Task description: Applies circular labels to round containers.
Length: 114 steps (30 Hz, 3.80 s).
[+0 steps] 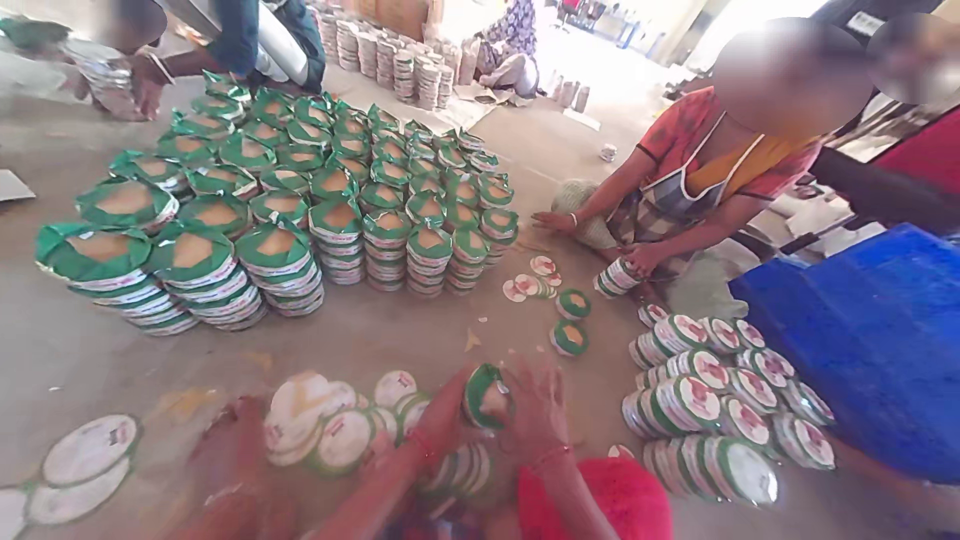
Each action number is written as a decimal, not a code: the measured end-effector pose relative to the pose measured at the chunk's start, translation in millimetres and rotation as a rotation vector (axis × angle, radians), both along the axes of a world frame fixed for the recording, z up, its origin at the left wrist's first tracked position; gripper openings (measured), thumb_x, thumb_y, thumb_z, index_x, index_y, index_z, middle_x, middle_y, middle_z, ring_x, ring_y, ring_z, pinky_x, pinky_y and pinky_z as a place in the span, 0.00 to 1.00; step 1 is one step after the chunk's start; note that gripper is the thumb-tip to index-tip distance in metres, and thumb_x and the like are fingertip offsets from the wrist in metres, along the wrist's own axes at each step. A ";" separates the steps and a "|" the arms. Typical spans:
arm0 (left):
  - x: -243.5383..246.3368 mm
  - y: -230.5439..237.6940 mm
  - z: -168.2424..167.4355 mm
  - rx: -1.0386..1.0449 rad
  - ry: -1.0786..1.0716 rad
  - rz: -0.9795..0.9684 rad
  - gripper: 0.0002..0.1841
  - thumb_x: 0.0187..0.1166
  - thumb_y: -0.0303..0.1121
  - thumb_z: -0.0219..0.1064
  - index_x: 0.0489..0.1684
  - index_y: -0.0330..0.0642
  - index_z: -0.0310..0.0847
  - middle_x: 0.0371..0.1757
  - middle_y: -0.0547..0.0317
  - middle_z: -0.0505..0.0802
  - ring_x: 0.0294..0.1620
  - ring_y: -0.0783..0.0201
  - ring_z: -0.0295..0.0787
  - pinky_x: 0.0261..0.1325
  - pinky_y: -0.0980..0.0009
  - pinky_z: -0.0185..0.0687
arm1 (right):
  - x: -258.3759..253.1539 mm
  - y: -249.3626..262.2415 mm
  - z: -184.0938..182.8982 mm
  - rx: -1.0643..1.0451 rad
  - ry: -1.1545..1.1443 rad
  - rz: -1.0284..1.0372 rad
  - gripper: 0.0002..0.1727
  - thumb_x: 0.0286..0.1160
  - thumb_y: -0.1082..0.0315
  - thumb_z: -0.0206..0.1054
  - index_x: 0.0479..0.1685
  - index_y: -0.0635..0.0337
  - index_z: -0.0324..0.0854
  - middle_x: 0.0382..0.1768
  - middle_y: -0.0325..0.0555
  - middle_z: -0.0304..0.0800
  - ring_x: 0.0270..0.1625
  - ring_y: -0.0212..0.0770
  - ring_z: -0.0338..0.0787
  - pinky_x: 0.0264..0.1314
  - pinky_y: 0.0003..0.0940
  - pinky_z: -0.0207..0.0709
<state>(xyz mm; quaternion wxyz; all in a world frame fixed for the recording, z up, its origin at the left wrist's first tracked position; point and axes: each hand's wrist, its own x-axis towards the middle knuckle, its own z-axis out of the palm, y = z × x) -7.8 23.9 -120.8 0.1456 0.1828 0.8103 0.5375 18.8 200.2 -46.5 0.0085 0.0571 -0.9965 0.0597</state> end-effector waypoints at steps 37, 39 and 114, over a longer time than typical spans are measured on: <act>-39.1 -70.7 21.8 -0.437 -0.046 -0.226 0.51 0.64 0.47 0.84 0.89 0.39 0.59 0.87 0.38 0.69 0.89 0.38 0.59 0.89 0.41 0.51 | 37.9 39.5 -25.5 -0.286 0.242 0.041 0.44 0.71 0.24 0.49 0.62 0.50 0.92 0.78 0.54 0.81 0.83 0.81 0.65 0.76 0.84 0.53; -52.1 -112.5 26.1 -0.729 -0.172 -0.270 0.37 0.72 0.43 0.79 0.82 0.42 0.71 0.83 0.37 0.74 0.85 0.34 0.65 0.84 0.36 0.57 | 41.6 38.2 -39.8 -0.420 0.286 -0.023 0.43 0.74 0.25 0.47 0.55 0.52 0.95 0.75 0.54 0.84 0.82 0.78 0.68 0.79 0.82 0.51; -8.7 8.1 49.7 -0.147 -0.141 0.086 0.22 0.88 0.28 0.56 0.79 0.31 0.74 0.74 0.38 0.84 0.77 0.49 0.80 0.83 0.54 0.68 | 15.7 -7.5 -40.1 -0.358 -0.061 0.107 0.35 0.88 0.59 0.53 0.90 0.72 0.55 0.90 0.60 0.59 0.93 0.54 0.57 0.96 0.49 0.46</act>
